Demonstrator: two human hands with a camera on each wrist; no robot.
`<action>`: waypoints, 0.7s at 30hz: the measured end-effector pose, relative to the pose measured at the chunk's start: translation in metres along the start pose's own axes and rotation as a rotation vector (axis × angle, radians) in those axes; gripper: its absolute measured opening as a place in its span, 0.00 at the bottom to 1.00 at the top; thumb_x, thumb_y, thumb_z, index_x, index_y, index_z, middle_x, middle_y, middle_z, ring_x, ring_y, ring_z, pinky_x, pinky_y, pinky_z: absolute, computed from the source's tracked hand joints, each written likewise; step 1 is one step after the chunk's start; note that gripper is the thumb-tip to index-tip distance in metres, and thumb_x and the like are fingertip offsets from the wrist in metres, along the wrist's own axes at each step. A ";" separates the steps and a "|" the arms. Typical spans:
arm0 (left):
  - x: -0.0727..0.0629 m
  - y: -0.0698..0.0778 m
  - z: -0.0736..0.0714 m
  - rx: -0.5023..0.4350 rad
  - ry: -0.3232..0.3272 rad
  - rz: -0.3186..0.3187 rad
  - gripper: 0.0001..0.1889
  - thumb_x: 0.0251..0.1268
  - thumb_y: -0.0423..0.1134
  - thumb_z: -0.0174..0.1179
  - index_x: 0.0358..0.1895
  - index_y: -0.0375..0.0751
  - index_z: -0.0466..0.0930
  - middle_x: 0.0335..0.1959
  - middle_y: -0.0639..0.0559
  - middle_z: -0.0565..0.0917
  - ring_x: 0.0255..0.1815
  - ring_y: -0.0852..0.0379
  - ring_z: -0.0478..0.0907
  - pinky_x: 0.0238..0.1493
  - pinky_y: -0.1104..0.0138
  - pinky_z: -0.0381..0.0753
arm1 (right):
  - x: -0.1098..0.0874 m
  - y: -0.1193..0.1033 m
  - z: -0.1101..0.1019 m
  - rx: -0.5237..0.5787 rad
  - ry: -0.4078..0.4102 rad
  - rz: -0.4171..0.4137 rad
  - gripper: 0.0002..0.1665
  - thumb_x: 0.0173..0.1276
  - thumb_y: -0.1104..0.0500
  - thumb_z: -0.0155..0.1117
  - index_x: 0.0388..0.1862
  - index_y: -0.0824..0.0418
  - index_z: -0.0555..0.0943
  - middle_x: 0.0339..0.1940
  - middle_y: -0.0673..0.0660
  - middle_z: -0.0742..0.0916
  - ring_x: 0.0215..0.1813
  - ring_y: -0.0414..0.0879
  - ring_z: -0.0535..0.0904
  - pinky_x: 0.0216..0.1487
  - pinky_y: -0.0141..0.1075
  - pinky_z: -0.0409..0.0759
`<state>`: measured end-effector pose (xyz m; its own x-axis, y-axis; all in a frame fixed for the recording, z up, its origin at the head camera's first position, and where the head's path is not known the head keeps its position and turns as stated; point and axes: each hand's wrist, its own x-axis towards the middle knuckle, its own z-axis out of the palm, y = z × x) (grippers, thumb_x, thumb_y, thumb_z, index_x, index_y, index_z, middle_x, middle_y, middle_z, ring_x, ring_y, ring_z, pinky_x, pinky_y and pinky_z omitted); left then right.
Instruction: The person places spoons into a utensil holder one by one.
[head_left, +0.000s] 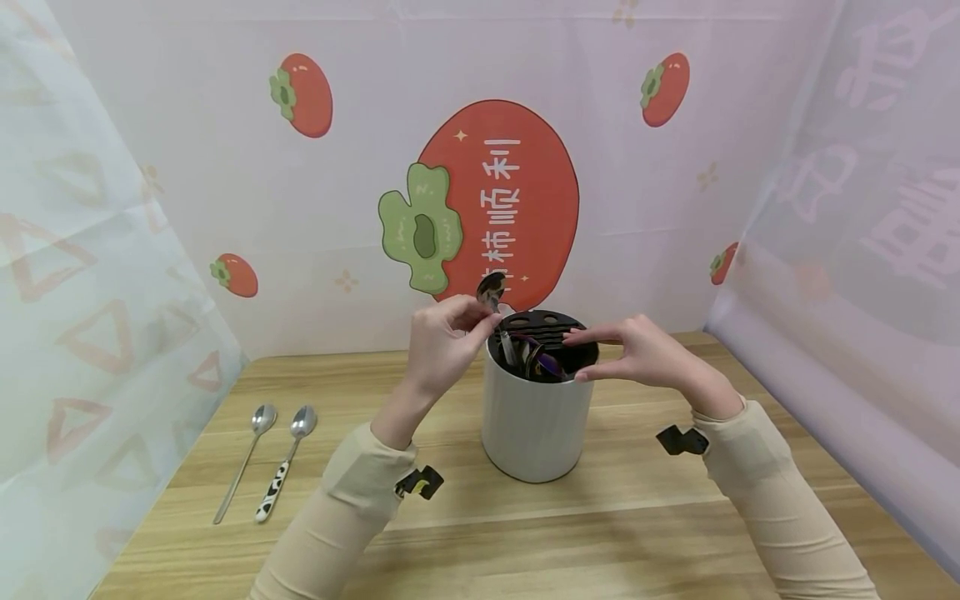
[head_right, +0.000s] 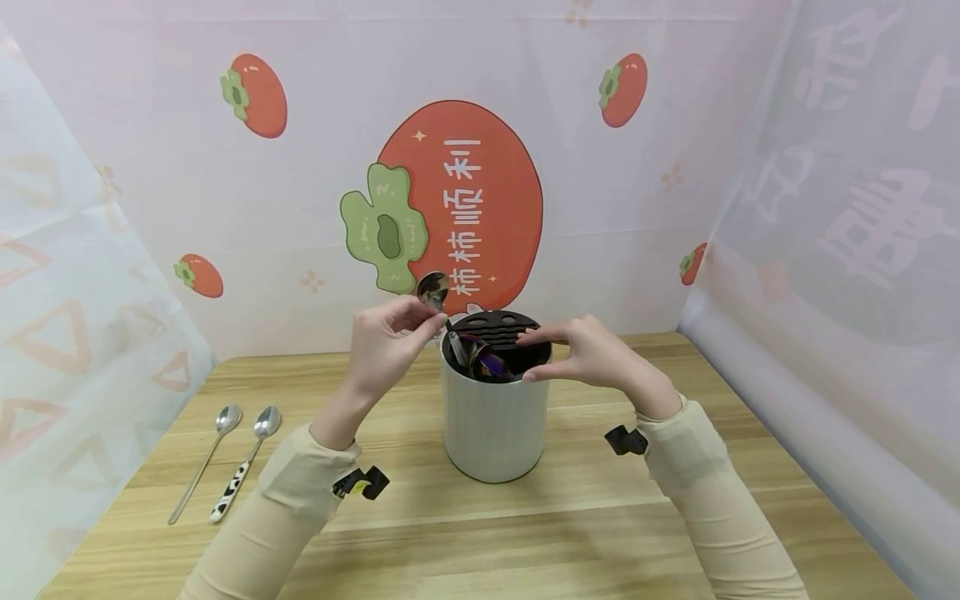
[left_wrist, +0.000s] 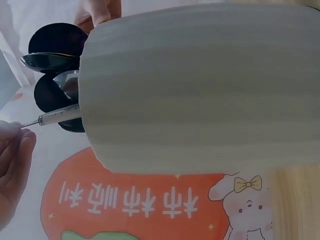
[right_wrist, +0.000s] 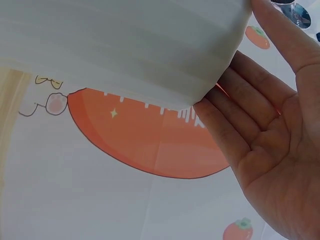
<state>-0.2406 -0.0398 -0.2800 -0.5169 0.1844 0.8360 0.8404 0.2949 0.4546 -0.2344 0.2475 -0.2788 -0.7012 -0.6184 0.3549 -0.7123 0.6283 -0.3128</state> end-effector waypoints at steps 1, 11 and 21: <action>-0.001 0.000 0.000 0.008 -0.010 0.000 0.02 0.55 0.32 0.67 0.28 0.37 0.84 0.24 0.49 0.86 0.23 0.62 0.82 0.27 0.72 0.80 | 0.000 0.000 0.000 0.000 -0.001 0.000 0.30 0.54 0.44 0.72 0.55 0.53 0.82 0.52 0.49 0.86 0.48 0.39 0.83 0.39 0.33 0.74; -0.016 -0.016 -0.020 0.120 -0.305 -0.026 0.01 0.56 0.31 0.66 0.30 0.37 0.84 0.25 0.52 0.84 0.24 0.64 0.79 0.28 0.73 0.79 | 0.000 0.000 0.000 0.009 -0.003 0.007 0.30 0.54 0.43 0.72 0.55 0.52 0.82 0.53 0.48 0.86 0.52 0.42 0.83 0.41 0.32 0.75; -0.046 -0.050 -0.053 0.242 -0.230 -0.165 0.03 0.56 0.33 0.66 0.32 0.38 0.82 0.25 0.52 0.84 0.24 0.61 0.78 0.27 0.71 0.78 | 0.001 0.002 0.000 -0.001 0.002 0.004 0.30 0.53 0.43 0.72 0.55 0.51 0.82 0.53 0.48 0.86 0.54 0.43 0.82 0.43 0.33 0.76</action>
<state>-0.2503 -0.1125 -0.3249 -0.6884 0.3139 0.6539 0.6941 0.5466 0.4684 -0.2362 0.2479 -0.2786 -0.7040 -0.6151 0.3551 -0.7095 0.6311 -0.3134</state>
